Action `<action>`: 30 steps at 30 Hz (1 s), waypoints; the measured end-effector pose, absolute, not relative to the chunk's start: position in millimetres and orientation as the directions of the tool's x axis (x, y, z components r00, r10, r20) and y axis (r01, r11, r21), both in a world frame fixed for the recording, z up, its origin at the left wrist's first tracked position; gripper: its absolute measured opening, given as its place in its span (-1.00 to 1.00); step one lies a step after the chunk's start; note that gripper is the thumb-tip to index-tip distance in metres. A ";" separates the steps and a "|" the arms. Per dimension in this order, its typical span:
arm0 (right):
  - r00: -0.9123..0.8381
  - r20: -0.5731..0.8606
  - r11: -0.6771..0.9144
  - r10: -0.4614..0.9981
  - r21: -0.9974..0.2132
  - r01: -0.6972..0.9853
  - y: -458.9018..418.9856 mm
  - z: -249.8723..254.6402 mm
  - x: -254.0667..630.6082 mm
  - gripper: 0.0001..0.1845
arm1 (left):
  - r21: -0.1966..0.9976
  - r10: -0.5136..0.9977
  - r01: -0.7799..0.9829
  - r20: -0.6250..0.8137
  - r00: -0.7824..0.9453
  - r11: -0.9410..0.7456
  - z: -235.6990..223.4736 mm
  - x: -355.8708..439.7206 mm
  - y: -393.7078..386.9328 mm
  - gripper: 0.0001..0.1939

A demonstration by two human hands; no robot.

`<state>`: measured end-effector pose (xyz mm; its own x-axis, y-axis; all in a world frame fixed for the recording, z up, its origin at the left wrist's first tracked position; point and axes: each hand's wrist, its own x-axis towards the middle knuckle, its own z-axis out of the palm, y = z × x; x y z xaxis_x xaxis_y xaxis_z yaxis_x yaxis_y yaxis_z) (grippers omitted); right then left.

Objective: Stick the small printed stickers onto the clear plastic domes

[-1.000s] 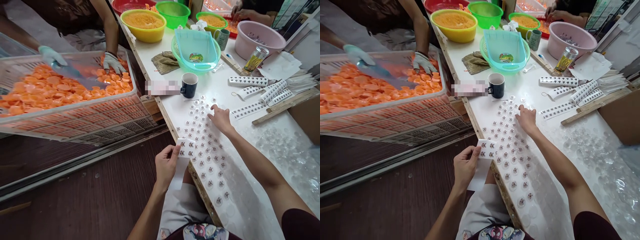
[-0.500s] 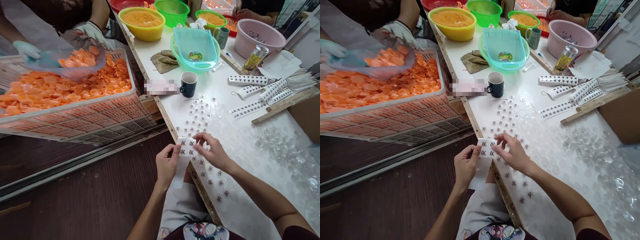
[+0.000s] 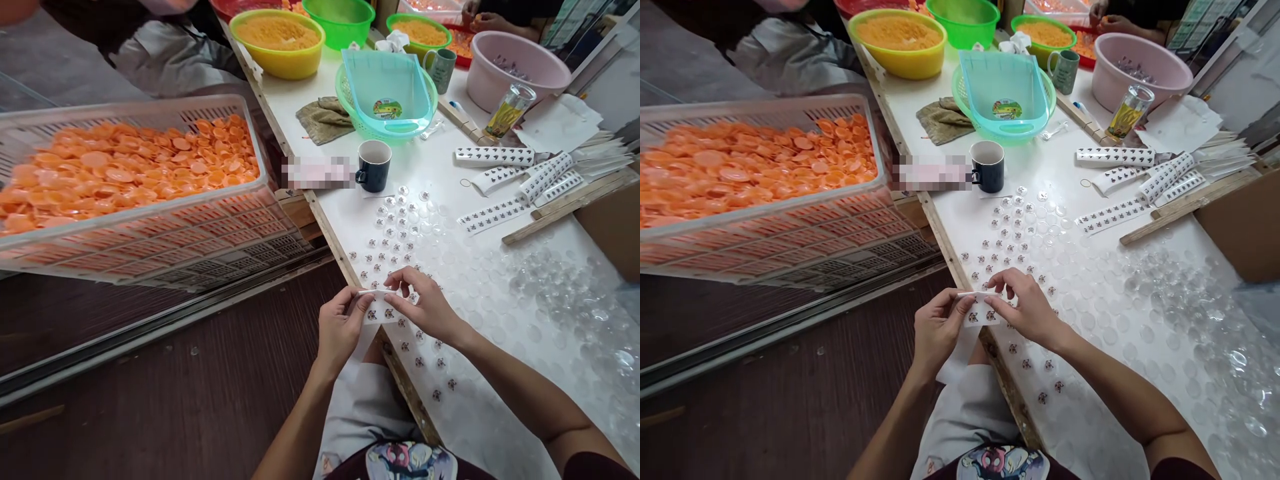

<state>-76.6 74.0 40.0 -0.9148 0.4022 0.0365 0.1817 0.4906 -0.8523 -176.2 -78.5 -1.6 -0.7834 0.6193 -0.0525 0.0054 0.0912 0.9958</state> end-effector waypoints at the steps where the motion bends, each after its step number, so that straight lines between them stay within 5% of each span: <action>1: -0.914 0.060 0.513 0.400 -0.842 0.169 73.5 40.2 -76.1 -0.92 | 0.995 0.608 -0.003 -0.062 -0.792 0.097 -1.7 -175.7 -77.7 -0.73; 11: -0.843 0.125 0.413 0.523 -0.902 0.122 77.5 52.2 -79.7 -0.95 | 0.989 0.515 0.017 -0.060 -0.855 0.144 -7.6 -173.5 -72.6 -0.50; 15: -0.913 0.047 0.359 0.406 -0.926 0.112 70.2 49.5 -88.5 -0.64 | 0.991 0.536 0.035 -0.041 -0.843 0.131 -7.2 -172.3 -72.2 -0.49; 30: -0.913 0.165 0.438 0.374 -0.899 0.017 62.8 45.6 -98.4 -0.63 | 0.988 0.584 0.054 -0.040 -0.811 0.143 -6.2 -175.6 -74.2 -0.52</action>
<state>-98.4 62.8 45.6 -0.9126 0.3739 0.1653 0.0168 0.4383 -0.8987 -175.6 -74.2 -6.2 -0.8108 0.5839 -0.0400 0.0543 0.1431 0.9882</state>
